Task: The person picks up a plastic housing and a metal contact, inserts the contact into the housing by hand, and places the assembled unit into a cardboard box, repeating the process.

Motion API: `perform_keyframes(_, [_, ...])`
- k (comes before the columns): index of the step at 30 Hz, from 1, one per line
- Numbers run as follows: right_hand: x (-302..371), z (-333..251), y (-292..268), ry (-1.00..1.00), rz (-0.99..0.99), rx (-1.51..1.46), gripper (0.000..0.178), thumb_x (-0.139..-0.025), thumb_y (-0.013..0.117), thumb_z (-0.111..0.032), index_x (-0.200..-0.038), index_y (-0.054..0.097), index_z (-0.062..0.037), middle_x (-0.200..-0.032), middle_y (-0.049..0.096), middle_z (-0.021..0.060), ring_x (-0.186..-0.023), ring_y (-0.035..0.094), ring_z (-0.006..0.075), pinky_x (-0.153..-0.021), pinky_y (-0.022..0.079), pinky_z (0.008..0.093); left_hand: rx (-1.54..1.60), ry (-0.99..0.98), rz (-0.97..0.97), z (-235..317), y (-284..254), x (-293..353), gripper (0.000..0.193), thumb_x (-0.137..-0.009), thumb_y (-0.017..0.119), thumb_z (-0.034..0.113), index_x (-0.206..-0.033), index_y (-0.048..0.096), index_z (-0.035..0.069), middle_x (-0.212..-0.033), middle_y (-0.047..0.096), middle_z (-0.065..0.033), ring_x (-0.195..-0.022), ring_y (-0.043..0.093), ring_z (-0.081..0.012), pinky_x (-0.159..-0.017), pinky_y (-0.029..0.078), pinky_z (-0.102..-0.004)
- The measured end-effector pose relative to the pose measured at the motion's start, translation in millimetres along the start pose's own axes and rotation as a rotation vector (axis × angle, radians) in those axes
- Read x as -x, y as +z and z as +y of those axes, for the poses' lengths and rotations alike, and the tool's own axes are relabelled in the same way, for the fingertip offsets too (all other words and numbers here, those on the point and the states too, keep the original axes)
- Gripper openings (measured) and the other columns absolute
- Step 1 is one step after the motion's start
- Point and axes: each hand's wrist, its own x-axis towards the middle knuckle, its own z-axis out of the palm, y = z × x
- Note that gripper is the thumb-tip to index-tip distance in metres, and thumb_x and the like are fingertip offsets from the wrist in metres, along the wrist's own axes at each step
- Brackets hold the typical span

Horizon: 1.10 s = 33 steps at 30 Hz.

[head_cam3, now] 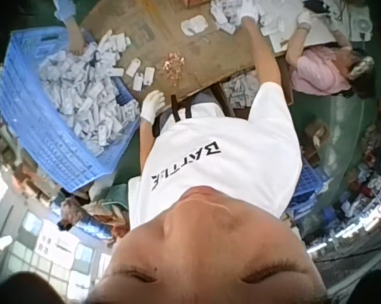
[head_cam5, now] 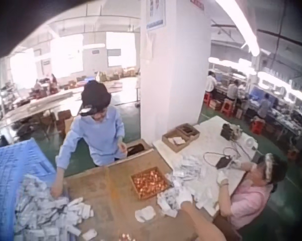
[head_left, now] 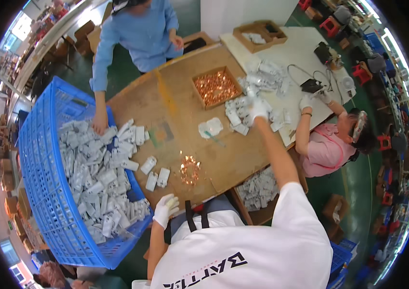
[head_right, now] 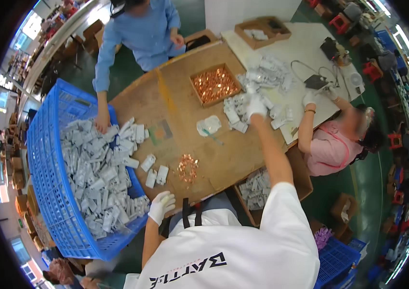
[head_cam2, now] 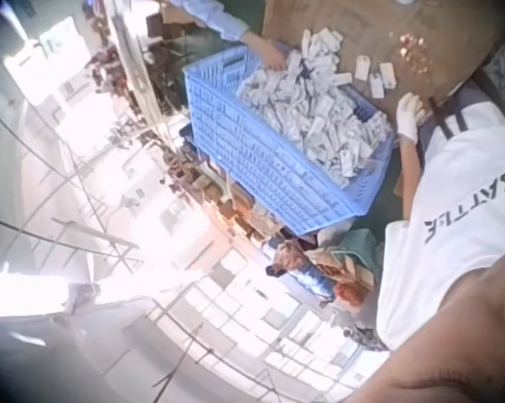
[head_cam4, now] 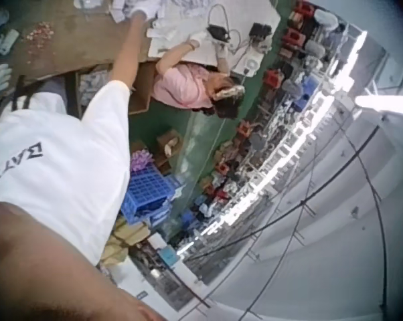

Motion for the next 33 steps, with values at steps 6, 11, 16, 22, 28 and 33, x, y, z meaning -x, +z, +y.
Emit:
perform_keyframes(6, [64,-91,28,-0.533,-0.020,0.128,0.023,-0.082,0.058,-0.017,-0.101,0.058,-0.0037,-0.116,0.057,0.0180,-0.105,0.055,0.0363,-0.088,0.047,0.0469,0.122,-0.127,0.270,-73,-49,46,0.029,-0.096,0.053,0.014,-0.122,0.054,0.001,-0.114,0.064,-0.0164,-0.099,0.065,-0.0271,-0.079,0.055,-0.0367])
perform_keyframes(11, [114,-82,113,-0.538,-0.071,-0.016,0.017,-0.084,0.054,-0.011,-0.099,0.063,-0.0125,-0.100,0.058,0.0128,-0.096,0.058,0.0327,-0.081,0.049,0.0442,-0.102,0.081,0.258,-30,-32,0,0.022,-0.094,0.056,0.013,-0.114,0.059,0.004,-0.108,0.066,-0.0092,-0.092,0.065,-0.0179,-0.075,0.053,-0.0302])
perform_keyframes(16, [116,-84,115,-0.660,-0.080,0.015,0.024,-0.083,0.054,-0.008,-0.104,0.064,-0.0151,-0.103,0.059,0.0120,-0.095,0.058,0.0332,-0.080,0.050,0.0438,-0.896,0.441,0.660,-21,-44,-57,0.034,-0.084,0.064,0.009,-0.117,0.056,0.004,-0.117,0.060,-0.0131,-0.104,0.059,-0.0302,-0.089,0.047,-0.0372])
perform_keyframes(22, [105,-86,125,-0.969,-0.128,0.045,0.023,-0.083,0.053,-0.007,-0.103,0.063,-0.0151,-0.109,0.061,0.0073,-0.097,0.060,0.0303,-0.079,0.051,0.0414,-1.114,0.413,0.845,-2,-42,-111,0.056,-0.080,0.066,0.009,-0.132,0.048,0.006,-0.138,0.041,-0.0247,-0.128,0.040,-0.0397,-0.107,0.036,-0.0424])
perform_keyframes(28, [100,-93,115,-0.936,-0.098,0.121,0.020,-0.081,0.055,-0.006,-0.095,0.064,-0.0147,-0.101,0.063,0.0073,-0.091,0.062,0.0311,-0.077,0.051,0.0425,-1.145,0.479,0.975,-5,-41,-138,0.041,-0.085,0.062,0.011,-0.125,0.055,0.007,-0.124,0.050,-0.0213,-0.114,0.049,-0.0382,-0.094,0.044,-0.0438])
perform_keyframes(33, [95,-99,126,-0.799,-0.159,0.172,0.015,-0.083,0.053,-0.010,-0.091,0.065,-0.0147,-0.100,0.063,0.0113,-0.091,0.062,0.0339,-0.076,0.051,0.0448,-0.990,0.240,0.873,-8,-63,-139,0.067,-0.077,0.065,-0.005,-0.137,0.045,0.016,-0.109,0.051,-0.0144,-0.098,0.055,-0.0305,-0.086,0.047,-0.0387])
